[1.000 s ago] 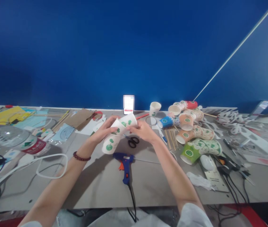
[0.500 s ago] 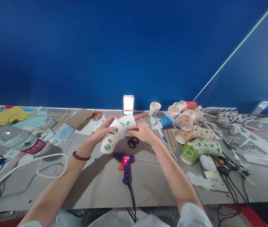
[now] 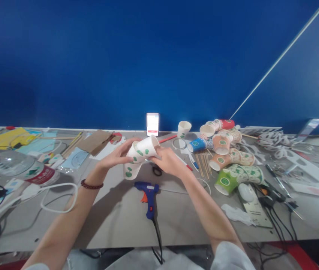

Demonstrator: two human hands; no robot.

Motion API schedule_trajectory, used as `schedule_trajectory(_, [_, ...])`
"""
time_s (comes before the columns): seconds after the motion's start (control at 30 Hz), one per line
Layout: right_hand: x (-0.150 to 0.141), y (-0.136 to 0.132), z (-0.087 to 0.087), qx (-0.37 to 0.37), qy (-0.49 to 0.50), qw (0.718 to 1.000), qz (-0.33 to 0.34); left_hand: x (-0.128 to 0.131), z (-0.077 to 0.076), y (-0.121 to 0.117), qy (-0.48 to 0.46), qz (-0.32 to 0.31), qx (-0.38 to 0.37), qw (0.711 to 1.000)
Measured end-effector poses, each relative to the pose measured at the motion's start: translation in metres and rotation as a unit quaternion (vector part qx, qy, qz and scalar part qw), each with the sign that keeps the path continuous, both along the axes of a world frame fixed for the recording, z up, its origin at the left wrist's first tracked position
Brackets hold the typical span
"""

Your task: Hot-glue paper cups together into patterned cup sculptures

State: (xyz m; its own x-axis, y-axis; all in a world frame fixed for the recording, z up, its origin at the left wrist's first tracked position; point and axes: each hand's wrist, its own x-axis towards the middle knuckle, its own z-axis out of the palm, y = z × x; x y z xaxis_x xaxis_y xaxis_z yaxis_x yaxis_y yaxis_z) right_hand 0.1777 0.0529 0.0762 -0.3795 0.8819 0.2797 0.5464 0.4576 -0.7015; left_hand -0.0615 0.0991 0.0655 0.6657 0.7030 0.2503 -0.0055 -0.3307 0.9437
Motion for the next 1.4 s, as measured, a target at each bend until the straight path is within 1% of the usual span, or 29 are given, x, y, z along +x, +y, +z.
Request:
schedule_trajectory(0.07, [-0.002, -0.002, 0.001, 0.027, -0.025, 0.999, 0.014, 0.001, -0.001, 0.0, 0.007, 0.022, 0.026, 0.999])
schedule_trajectory(0.17, [-0.006, -0.005, 0.001, 0.054, -0.055, 0.996, 0.037, 0.006, -0.003, -0.003, -0.004, 0.083, 0.072, 0.994])
schedule_trajectory(0.23, [-0.008, -0.007, 0.0, 0.071, -0.071, 0.994, 0.049, 0.011, -0.002, -0.006, -0.011, 0.11, 0.105, 0.988])
schedule_trajectory(0.37, [-0.012, -0.013, 0.001, 0.092, -0.11, 0.988, 0.062, 0.015, 0.002, -0.012, -0.012, 0.137, 0.162, 0.977])
schedule_trajectory(0.43, [-0.014, -0.016, 0.002, 0.089, -0.125, 0.986, 0.066, 0.014, 0.003, -0.013, -0.001, 0.136, 0.176, 0.975])
schedule_trajectory(0.53, [-0.016, -0.02, 0.005, 0.082, -0.134, 0.985, 0.074, 0.013, 0.004, -0.014, 0.026, 0.116, 0.176, 0.977])
schedule_trajectory(0.6, [-0.016, -0.021, 0.005, 0.089, -0.134, 0.984, 0.078, 0.012, 0.003, -0.014, 0.033, 0.108, 0.174, 0.978])
schedule_trajectory(0.7, [-0.015, -0.02, 0.002, 0.107, -0.128, 0.983, 0.081, 0.013, 0.002, -0.014, 0.034, 0.112, 0.174, 0.978])
schedule_trajectory(0.9, [-0.014, -0.017, -0.003, 0.118, -0.114, 0.983, 0.079, 0.014, 0.004, -0.014, 0.035, 0.118, 0.163, 0.979])
schedule_trajectory(1.1, [-0.015, -0.017, 0.0, 0.128, -0.119, 0.982, 0.076, 0.014, 0.004, -0.013, 0.024, 0.11, 0.161, 0.981])
schedule_trajectory(1.3, [-0.018, -0.019, 0.006, 0.089, -0.127, 0.986, 0.061, 0.016, 0.003, -0.014, 0.036, 0.127, 0.129, 0.983])
schedule_trajectory(1.33, [-0.018, -0.018, 0.006, 0.093, -0.122, 0.986, 0.061, 0.016, 0.003, -0.014, 0.032, 0.13, 0.119, 0.984])
schedule_trajectory(1.4, [-0.016, -0.018, 0.008, 0.128, -0.1, 0.985, 0.066, 0.017, 0.002, -0.013, 0.021, 0.145, 0.093, 0.985])
